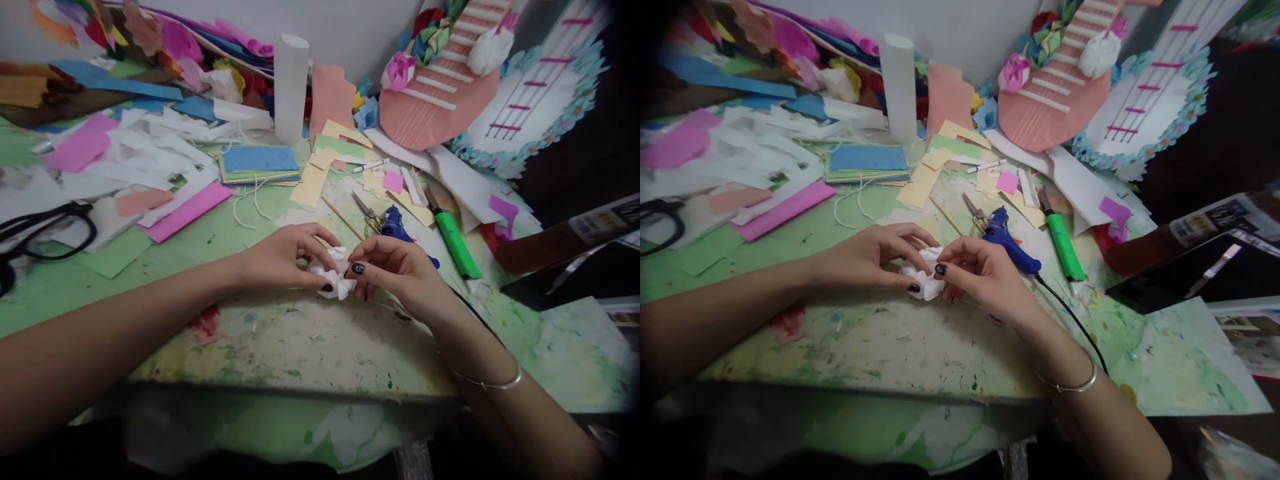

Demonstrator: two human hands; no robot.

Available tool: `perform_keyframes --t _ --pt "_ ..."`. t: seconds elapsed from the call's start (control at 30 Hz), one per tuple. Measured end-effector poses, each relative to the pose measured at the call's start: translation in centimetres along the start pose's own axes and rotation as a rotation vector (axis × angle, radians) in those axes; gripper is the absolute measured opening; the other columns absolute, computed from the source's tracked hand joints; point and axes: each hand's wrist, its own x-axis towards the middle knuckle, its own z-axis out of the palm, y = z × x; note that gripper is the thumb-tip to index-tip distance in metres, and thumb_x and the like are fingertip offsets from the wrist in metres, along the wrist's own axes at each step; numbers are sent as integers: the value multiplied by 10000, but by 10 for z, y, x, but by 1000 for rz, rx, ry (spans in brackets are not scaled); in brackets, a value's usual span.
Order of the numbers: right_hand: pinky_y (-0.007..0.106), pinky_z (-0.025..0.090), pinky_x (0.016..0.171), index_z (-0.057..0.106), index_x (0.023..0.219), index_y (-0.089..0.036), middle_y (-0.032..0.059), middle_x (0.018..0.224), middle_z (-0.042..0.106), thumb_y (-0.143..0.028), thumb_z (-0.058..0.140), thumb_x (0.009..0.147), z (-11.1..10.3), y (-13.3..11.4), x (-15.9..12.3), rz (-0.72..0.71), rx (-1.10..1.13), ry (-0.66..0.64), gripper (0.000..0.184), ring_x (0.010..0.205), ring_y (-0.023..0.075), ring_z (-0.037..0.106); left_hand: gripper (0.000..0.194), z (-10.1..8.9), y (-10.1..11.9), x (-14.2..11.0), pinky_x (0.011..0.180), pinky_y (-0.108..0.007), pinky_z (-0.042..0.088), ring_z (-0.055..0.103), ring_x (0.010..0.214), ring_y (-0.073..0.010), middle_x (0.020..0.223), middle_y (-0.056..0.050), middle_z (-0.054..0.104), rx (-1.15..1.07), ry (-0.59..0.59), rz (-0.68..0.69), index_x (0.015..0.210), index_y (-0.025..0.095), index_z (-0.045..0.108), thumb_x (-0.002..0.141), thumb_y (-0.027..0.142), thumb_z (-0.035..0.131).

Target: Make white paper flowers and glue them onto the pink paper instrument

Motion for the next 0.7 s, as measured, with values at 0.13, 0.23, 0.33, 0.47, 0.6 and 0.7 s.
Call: perform_keyframes --t 0.13,0.23,0.33,0.47,0.6,0.7 --pt "227 500 535 638 891 -154 48 857 675 -275 788 713 -7 -2 -1 61 -68 -77 263 656 112 618 160 0 -3 0 897 -344 517 620 1074 -217 1178 -78 632 24 17 1 872 222 778 720 253 739" --pt "240 473 568 688 829 -155 48 897 635 -244 754 739 -10 -2 -2 -28 -247 -63 142 691 106 575 167 0 -4 0 892 -346 518 620 1069 -216 1178 -83 632 26 16 3 880 216 775 725 262 735" --pt "270 461 679 700 775 -168 28 863 606 -192 702 780 -10 0 -3 -140 -388 -41 24 756 115 559 169 0 -3 0 885 -355 519 619 1067 -219 1175 -89 632 22 15 5 884 214 774 726 259 735" --pt "280 428 691 666 792 -165 24 883 590 -193 654 826 -8 0 -2 -145 -394 -80 45 762 115 543 139 2 1 -1 885 -353 514 612 1082 -224 1158 -92 629 23 39 21 854 206 774 725 236 731" --pt "269 390 638 638 800 -163 13 834 576 -262 652 840 -4 -1 -2 -98 -350 -68 108 702 105 506 143 5 6 -2 908 -351 501 614 1069 -218 1150 -90 624 46 42 31 859 208 779 724 209 730" --pt "261 357 599 626 814 -163 5 782 571 -303 647 844 -2 -1 -2 -51 -334 -59 145 664 100 479 151 5 7 -2 922 -356 494 618 1051 -215 1143 -81 629 64 41 51 874 215 778 731 222 727"
